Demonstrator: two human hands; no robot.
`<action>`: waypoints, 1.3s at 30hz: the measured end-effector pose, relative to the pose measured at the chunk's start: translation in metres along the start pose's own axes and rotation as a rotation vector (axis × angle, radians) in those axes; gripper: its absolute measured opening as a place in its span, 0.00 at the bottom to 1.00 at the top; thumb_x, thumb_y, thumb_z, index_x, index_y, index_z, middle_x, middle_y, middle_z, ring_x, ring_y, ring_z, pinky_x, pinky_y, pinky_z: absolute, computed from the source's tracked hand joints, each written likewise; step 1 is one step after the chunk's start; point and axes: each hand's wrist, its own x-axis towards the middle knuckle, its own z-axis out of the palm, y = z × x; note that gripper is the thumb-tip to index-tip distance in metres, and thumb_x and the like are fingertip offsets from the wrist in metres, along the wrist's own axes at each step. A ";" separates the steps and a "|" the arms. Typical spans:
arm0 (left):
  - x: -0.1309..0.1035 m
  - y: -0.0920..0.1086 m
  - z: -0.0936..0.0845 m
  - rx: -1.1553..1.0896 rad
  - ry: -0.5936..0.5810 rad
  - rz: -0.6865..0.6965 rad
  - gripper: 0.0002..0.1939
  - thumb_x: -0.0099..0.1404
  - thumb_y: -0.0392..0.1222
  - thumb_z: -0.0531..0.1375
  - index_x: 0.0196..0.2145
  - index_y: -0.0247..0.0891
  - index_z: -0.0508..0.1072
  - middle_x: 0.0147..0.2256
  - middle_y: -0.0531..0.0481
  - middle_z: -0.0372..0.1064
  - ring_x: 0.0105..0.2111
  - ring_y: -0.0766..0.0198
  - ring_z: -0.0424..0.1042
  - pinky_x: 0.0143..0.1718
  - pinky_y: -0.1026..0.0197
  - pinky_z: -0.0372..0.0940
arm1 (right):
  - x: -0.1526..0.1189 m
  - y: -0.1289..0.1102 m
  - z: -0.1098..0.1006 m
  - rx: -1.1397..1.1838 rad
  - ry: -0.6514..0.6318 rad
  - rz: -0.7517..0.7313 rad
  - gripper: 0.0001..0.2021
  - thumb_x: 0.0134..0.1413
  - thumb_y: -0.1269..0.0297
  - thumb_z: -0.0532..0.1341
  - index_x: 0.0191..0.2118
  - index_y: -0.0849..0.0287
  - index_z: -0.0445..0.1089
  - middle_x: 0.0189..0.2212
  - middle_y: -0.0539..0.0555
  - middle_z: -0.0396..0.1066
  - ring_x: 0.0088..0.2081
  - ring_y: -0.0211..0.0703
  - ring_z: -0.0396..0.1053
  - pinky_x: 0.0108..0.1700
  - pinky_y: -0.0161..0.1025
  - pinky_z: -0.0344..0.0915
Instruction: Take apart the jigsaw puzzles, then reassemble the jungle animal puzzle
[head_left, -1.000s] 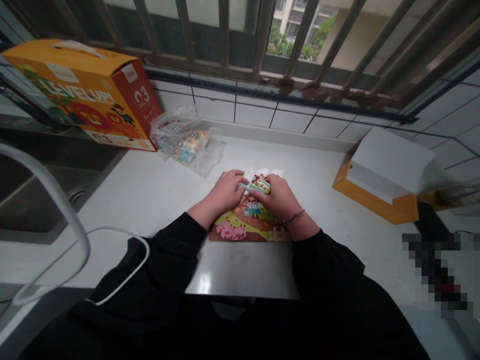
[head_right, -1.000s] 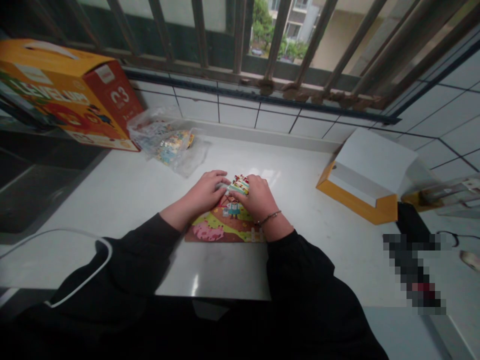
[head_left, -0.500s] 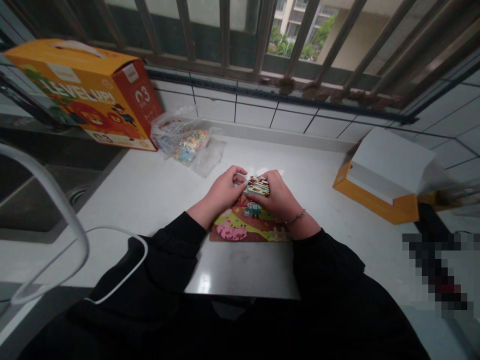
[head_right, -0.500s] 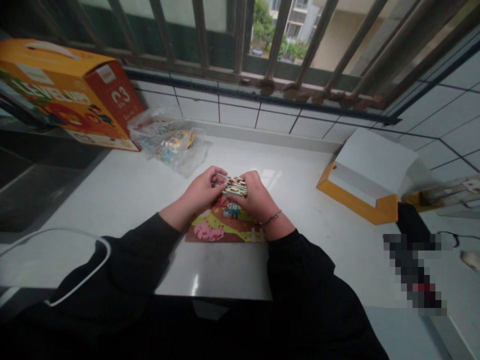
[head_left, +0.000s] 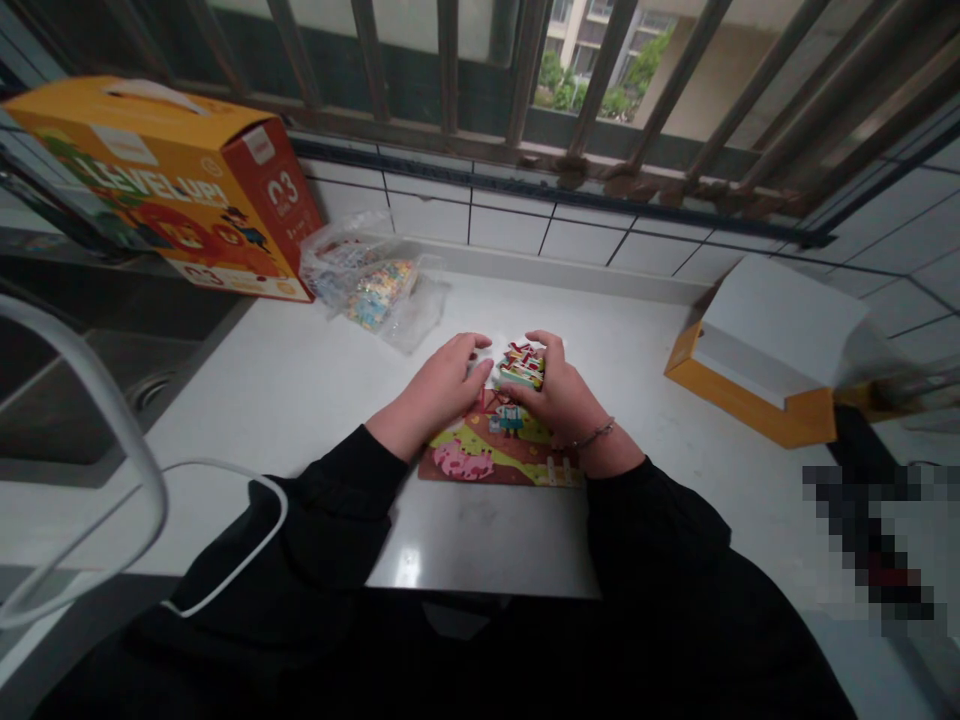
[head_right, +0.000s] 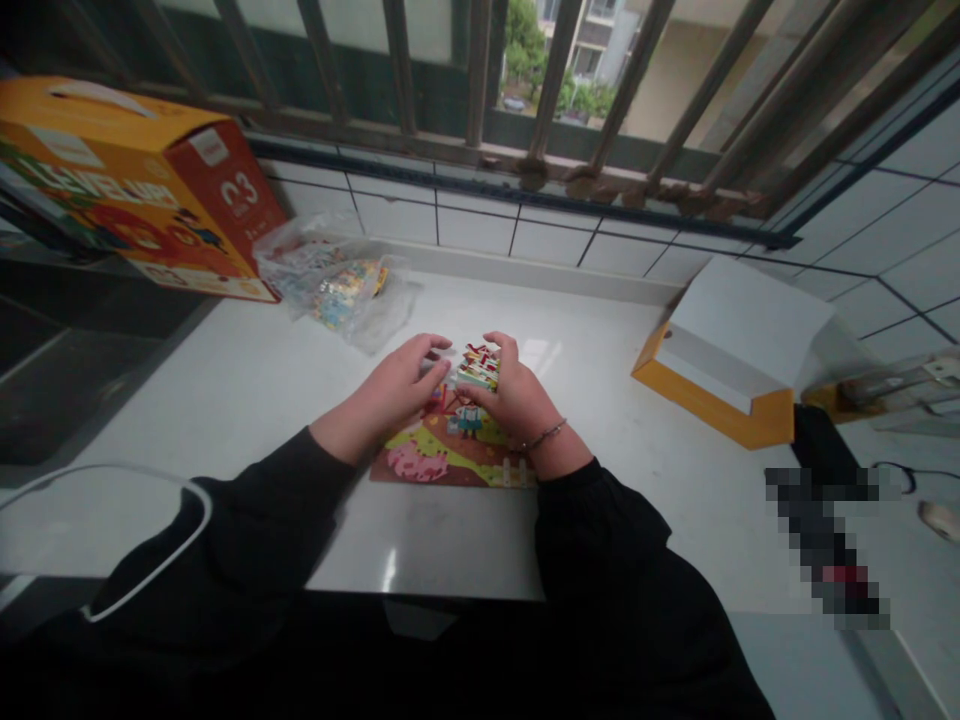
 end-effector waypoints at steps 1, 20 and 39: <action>-0.004 0.002 -0.003 0.119 -0.016 0.040 0.20 0.75 0.48 0.62 0.60 0.39 0.72 0.60 0.36 0.75 0.59 0.46 0.74 0.64 0.44 0.67 | 0.000 0.000 -0.004 -0.033 0.026 0.005 0.39 0.58 0.51 0.72 0.68 0.53 0.56 0.54 0.65 0.79 0.49 0.61 0.81 0.51 0.54 0.75; -0.033 0.013 0.004 0.440 -0.216 0.266 0.27 0.71 0.46 0.67 0.65 0.41 0.71 0.73 0.34 0.61 0.73 0.39 0.59 0.75 0.36 0.54 | -0.003 0.056 -0.072 -0.072 0.438 0.301 0.30 0.58 0.36 0.69 0.54 0.52 0.68 0.46 0.63 0.80 0.46 0.62 0.78 0.52 0.63 0.75; 0.005 -0.025 -0.015 0.077 0.191 -0.336 0.12 0.69 0.51 0.67 0.40 0.40 0.75 0.39 0.43 0.77 0.42 0.51 0.77 0.49 0.49 0.72 | -0.005 0.024 -0.053 -0.126 0.018 0.217 0.30 0.57 0.41 0.70 0.58 0.55 0.70 0.44 0.58 0.80 0.43 0.57 0.77 0.46 0.52 0.72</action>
